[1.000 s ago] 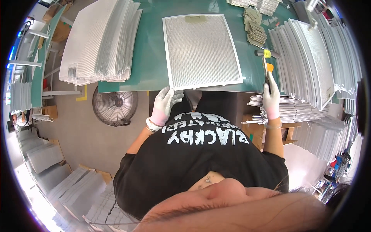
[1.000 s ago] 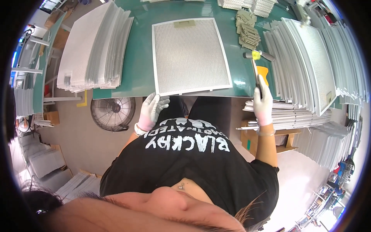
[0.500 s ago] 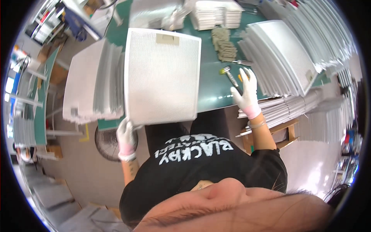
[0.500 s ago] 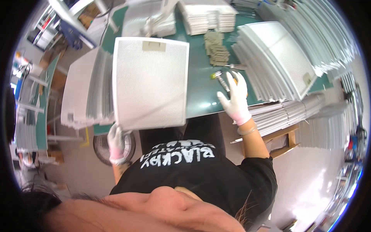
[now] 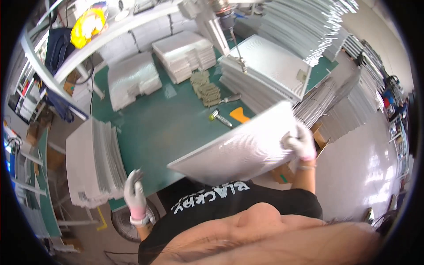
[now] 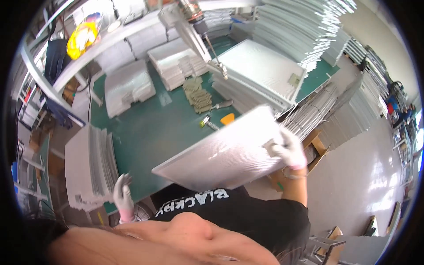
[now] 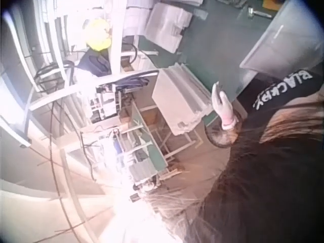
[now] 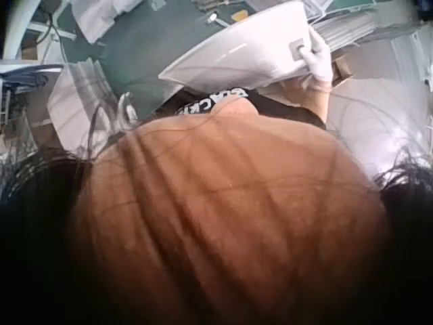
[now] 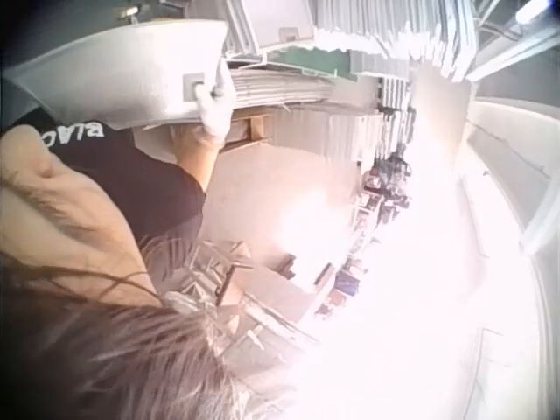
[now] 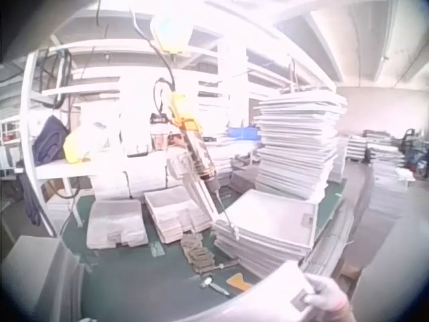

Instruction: Assembling metal mesh filter panels by fitting frames and handles then securing them with a drill and hammer.

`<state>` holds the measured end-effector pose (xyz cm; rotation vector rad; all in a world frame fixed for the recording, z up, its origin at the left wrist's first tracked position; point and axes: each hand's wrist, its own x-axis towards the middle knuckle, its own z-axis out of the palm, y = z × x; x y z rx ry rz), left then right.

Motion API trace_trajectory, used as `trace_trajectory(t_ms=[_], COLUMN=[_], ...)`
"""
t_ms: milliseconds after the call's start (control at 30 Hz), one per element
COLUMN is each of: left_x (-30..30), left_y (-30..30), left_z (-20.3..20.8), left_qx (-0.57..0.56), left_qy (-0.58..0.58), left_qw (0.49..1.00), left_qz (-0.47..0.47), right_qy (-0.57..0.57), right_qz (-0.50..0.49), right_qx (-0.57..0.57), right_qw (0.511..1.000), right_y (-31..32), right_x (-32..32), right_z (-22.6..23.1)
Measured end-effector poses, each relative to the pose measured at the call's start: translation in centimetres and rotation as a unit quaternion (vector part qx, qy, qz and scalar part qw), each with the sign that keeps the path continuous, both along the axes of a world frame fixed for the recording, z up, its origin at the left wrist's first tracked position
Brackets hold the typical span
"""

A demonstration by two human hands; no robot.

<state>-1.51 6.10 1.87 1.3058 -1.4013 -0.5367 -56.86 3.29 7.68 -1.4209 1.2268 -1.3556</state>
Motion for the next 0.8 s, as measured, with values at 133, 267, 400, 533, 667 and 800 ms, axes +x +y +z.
trace_trajectory(t_ms=[133, 267, 400, 533, 667, 800], left_x=[3.0, 8.6, 14.7, 15.1, 15.3, 15.5], left_y=[-0.3, 0.2, -1.5, -0.2, -3.3, 0.0], left_z=[5.7, 9.2, 5.0, 5.3, 4.3, 6.7], left_qx=[-0.140, 0.184, 0.386, 0.385, 0.414, 0.414], left_qy=[-0.346, -0.581, -0.447, -0.462, -0.362, -0.358], left_qw=[0.897, 0.669, 0.702, 0.691, 0.717, 0.711], left_qz=[0.238, 0.426, 0.399, 0.401, 0.428, 0.441], right_qy=[-0.026, -0.036, -0.126, 0.203, 0.331, 0.417], right_qz=[-0.414, -0.431, -0.420, -0.326, -0.492, -0.535], right_qx=[-0.230, -0.325, -0.286, -0.420, -0.360, -0.232], right_qw=[0.880, 0.841, 0.852, 0.823, 0.720, 0.697], right_y=[4.8, 1.3, -3.6, -14.0, -20.9, -28.4], right_x=[-6.8, -10.8, -25.7, -41.6, -42.7, -36.8], right_z=[8.0, 19.1, 32.3, 40.5, 48.6, 46.4])
